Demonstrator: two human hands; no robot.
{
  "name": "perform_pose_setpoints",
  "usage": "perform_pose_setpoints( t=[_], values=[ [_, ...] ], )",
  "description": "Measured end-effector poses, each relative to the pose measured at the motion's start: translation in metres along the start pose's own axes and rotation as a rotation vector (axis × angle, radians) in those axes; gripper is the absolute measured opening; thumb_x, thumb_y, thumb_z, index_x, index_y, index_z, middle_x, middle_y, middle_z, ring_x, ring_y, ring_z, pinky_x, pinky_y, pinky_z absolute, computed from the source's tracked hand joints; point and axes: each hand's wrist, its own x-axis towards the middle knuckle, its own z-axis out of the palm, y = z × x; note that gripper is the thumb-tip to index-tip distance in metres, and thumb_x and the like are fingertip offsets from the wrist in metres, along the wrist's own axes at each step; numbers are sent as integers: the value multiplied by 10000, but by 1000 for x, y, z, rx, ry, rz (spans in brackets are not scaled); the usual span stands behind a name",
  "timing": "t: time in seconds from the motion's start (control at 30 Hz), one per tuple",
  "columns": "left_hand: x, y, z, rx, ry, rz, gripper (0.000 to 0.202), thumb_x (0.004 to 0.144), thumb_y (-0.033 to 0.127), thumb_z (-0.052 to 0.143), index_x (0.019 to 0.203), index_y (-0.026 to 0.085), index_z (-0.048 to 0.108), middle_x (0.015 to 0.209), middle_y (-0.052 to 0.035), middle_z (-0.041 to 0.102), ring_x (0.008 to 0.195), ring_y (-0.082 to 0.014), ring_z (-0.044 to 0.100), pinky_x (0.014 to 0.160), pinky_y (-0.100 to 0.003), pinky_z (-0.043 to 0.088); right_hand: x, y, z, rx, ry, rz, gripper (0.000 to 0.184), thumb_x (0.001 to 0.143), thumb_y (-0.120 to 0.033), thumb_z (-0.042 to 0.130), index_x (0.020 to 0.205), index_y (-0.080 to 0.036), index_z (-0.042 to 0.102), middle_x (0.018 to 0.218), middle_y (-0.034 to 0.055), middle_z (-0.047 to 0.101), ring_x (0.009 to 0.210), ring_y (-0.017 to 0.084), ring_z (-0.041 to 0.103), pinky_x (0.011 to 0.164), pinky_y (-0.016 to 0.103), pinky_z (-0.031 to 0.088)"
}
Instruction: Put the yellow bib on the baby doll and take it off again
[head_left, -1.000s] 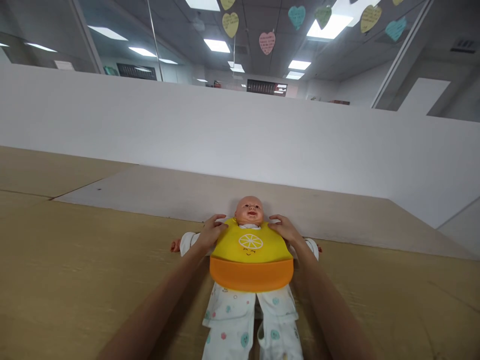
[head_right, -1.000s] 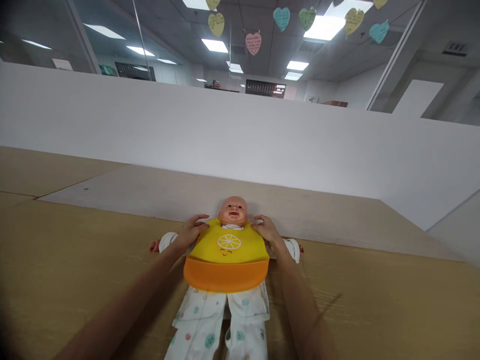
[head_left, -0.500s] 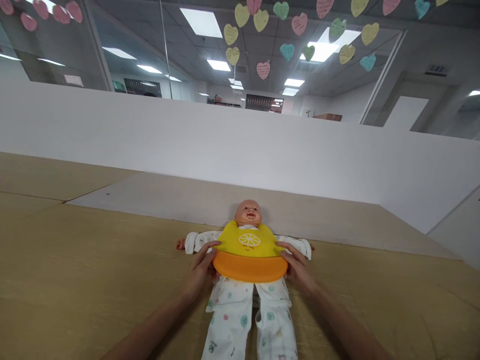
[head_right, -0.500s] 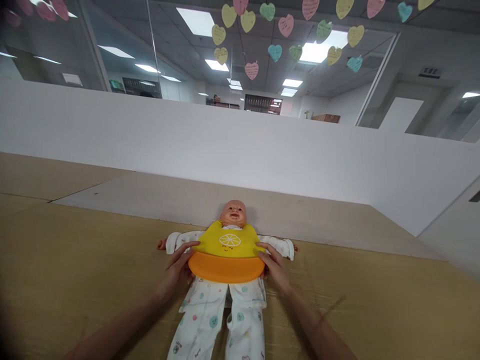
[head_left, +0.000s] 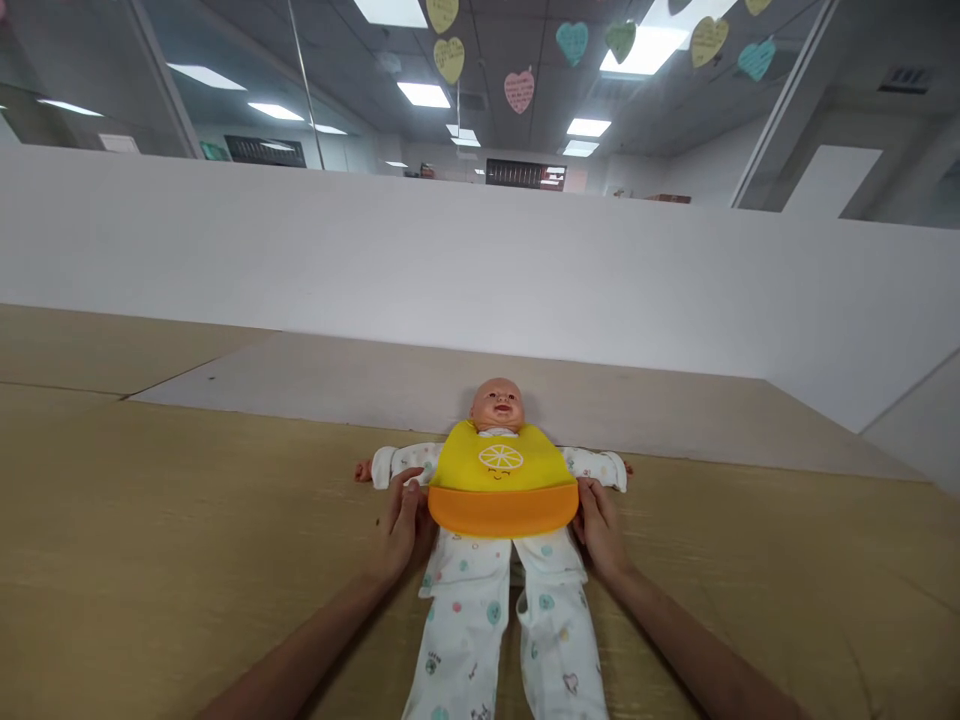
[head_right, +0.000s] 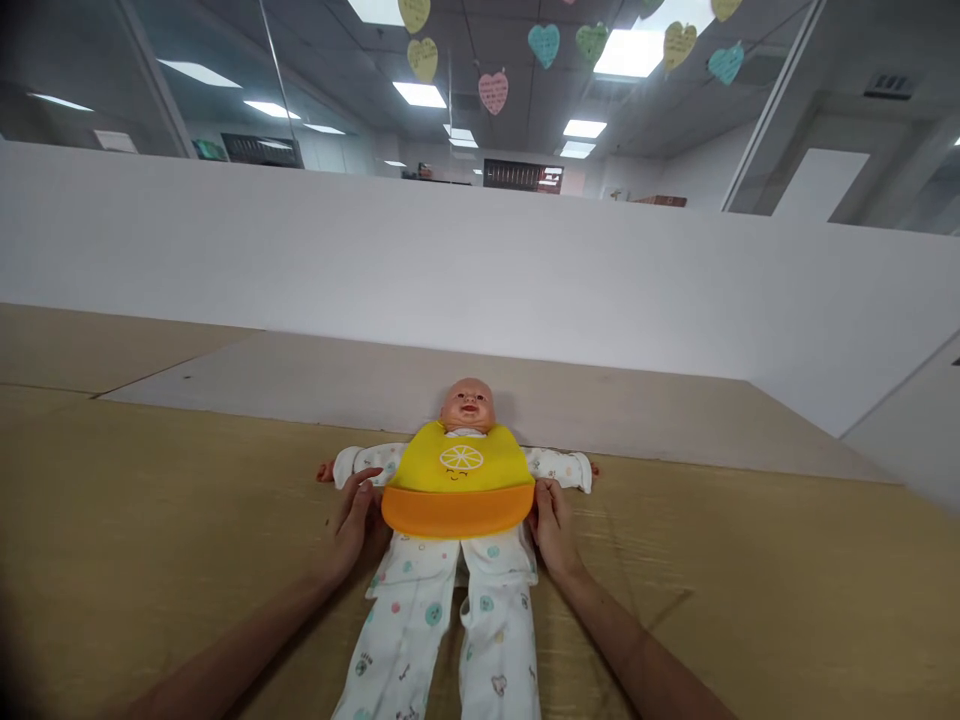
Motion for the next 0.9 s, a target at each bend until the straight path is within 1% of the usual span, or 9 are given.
perform_pose_setpoints(
  t=[0.07, 0.13, 0.23, 0.37, 0.43, 0.53, 0.67, 0.8, 0.9],
  values=[
    [1, -4, -1, 21, -3, -3, 409, 834, 580, 432, 975, 209, 529, 569, 45, 475, 495, -128, 448, 479, -227, 385, 0, 0, 0, 7, 12, -2, 390, 798, -616, 468, 756, -231, 423, 621, -32, 341, 494, 105, 293, 433, 232, 245],
    [1, -4, -1, 28, 3, -12, 354, 830, 567, 449, 868, 221, 512, 604, 40, 474, 499, -120, 440, 461, -219, 373, 0, -2, 0, 16, 12, 6, 401, 781, -625, 479, 745, -231, 415, 615, -36, 333, 500, 105, 279, 441, 231, 237],
    [0, -1, 0, 51, 24, -43, 295, 830, 524, 476, 803, 231, 470, 645, 28, 475, 507, -120, 426, 454, -224, 371, -2, -5, 1, 29, 4, 22, 401, 773, -628, 483, 741, -236, 405, 575, -54, 297, 484, 102, 238, 445, 233, 210],
    [-1, 4, 0, 72, 43, -4, 247, 822, 473, 490, 814, 226, 490, 707, -2, 501, 577, -142, 473, 502, -242, 418, -4, -10, 1, -16, -10, 18, 372, 781, -601, 476, 754, -233, 425, 552, -63, 305, 478, 105, 247, 457, 240, 218],
    [0, 2, 0, 98, 34, 27, 254, 827, 471, 480, 862, 222, 513, 717, -6, 516, 615, -157, 500, 536, -248, 435, -5, -10, 0, -36, -18, 13, 336, 787, -561, 476, 779, -226, 455, 555, -62, 326, 484, 105, 262, 461, 239, 233],
    [1, -1, -1, 142, -4, 52, 289, 838, 485, 462, 920, 219, 542, 732, -6, 547, 660, -170, 530, 575, -254, 448, -3, -5, -2, -71, -32, -24, 271, 796, -482, 476, 795, -212, 493, 579, -49, 379, 505, 107, 303, 474, 235, 266],
    [1, 0, -3, 176, -4, 99, 308, 828, 499, 478, 892, 217, 584, 786, -13, 602, 725, -178, 561, 619, -262, 463, 0, 4, -4, -78, -41, -107, 229, 799, -423, 485, 738, -203, 508, 606, -31, 449, 538, 111, 365, 500, 232, 321],
    [0, -4, -4, 147, -54, 81, 312, 836, 486, 484, 946, 212, 584, 734, -7, 618, 659, -174, 556, 573, -264, 447, 1, 6, -5, -60, -63, -185, 185, 783, -364, 509, 760, -187, 556, 717, 0, 567, 667, 133, 496, 606, 242, 411],
    [-1, -12, -6, 85, -101, 63, 278, 830, 412, 481, 996, 208, 571, 726, 4, 618, 596, -151, 539, 520, -247, 417, 0, 6, -5, -54, -86, -192, 181, 775, -351, 527, 829, -183, 571, 786, 13, 611, 735, 147, 545, 650, 250, 440]
  ],
)
